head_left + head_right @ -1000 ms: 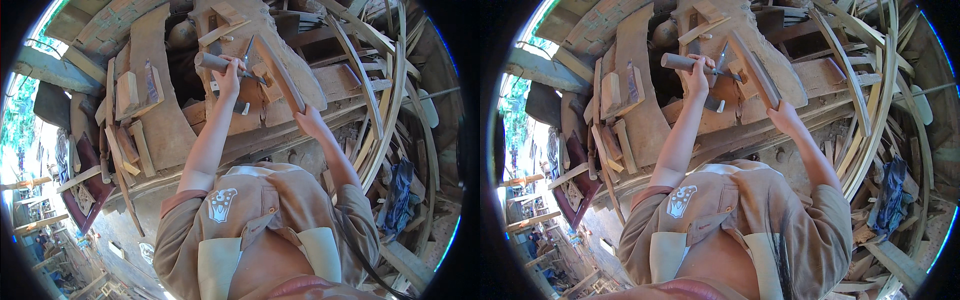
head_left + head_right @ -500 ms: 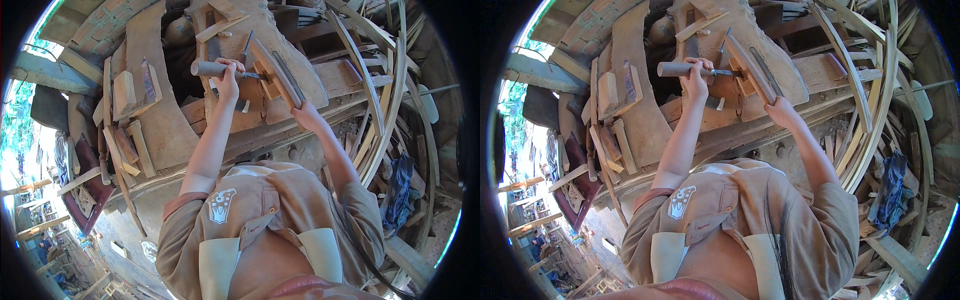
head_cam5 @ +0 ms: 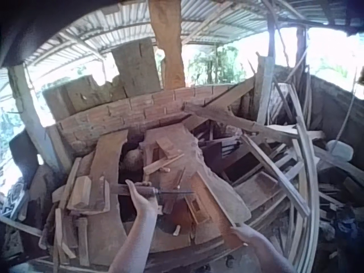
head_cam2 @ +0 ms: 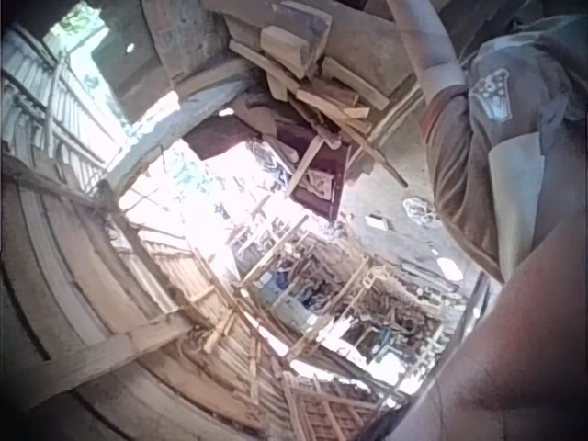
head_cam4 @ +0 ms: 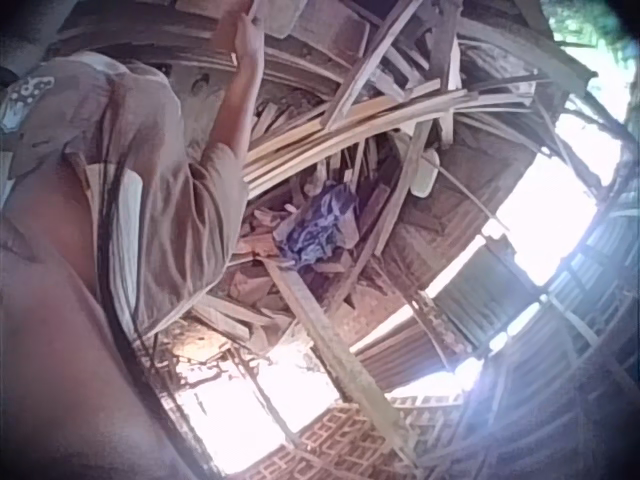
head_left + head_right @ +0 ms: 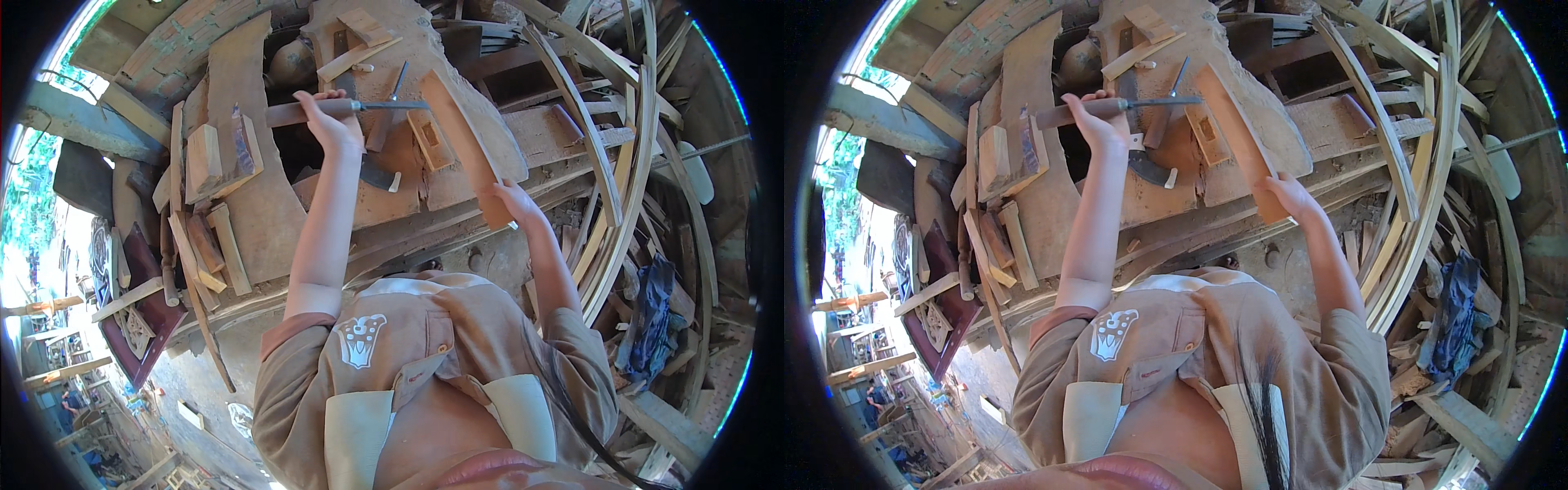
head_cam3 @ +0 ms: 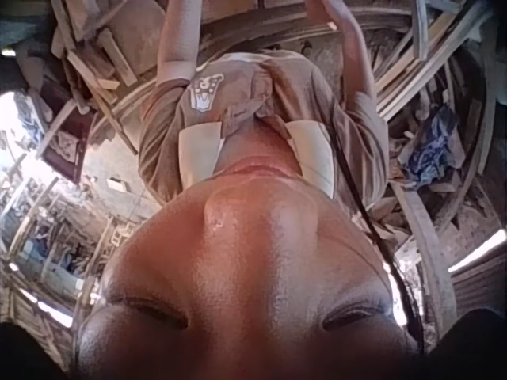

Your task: The person is carving and shaping a wooden block using a chisel and a mallet in a workshop.

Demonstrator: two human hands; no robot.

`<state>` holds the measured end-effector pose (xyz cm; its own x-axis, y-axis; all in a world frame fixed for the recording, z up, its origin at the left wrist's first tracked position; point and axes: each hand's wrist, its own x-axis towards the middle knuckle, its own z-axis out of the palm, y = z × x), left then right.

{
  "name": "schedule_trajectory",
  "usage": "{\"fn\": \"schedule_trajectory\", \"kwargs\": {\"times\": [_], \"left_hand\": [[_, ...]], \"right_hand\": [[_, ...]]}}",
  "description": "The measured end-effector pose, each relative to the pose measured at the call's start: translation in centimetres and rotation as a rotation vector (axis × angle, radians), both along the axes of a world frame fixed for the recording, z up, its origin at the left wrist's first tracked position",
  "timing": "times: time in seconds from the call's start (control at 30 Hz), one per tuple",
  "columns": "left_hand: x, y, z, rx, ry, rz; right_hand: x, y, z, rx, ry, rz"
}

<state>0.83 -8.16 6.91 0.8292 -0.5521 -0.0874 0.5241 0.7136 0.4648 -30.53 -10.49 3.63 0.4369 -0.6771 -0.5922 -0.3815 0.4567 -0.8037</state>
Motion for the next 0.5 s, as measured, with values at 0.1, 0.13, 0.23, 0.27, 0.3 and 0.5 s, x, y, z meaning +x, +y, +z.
{"fn": "schedule_trajectory", "kwargs": {"times": [0.1,0.13,0.23,0.27,0.3,0.5], "left_hand": [[0.5,-0.1,-0.7,0.042,0.026,0.052],[0.1,0.0,-1.2,0.092,0.078,-0.015],[-0.6,-0.1,-2.8,0.208,0.163,-0.116],[-1.0,-0.6,-3.3,0.249,0.224,-0.129],[-1.3,-1.0,-3.9,0.290,0.286,-0.140],[-3.1,-1.2,-4.5,0.349,0.102,-0.110]], "right_hand": [[-2.1,0.0,0.4,-0.136,-0.025,0.023],[-3.3,-0.3,-0.4,-0.198,0.013,-0.008],[-4.3,-0.5,0.7,-0.153,0.019,-0.101],[-4.6,-0.4,1.4,-0.046,-0.003,-0.186],[-5.0,-0.6,1.2,-0.048,-0.002,-0.179],[-7.2,-2.9,-3.5,-0.248,0.067,-0.224]]}}
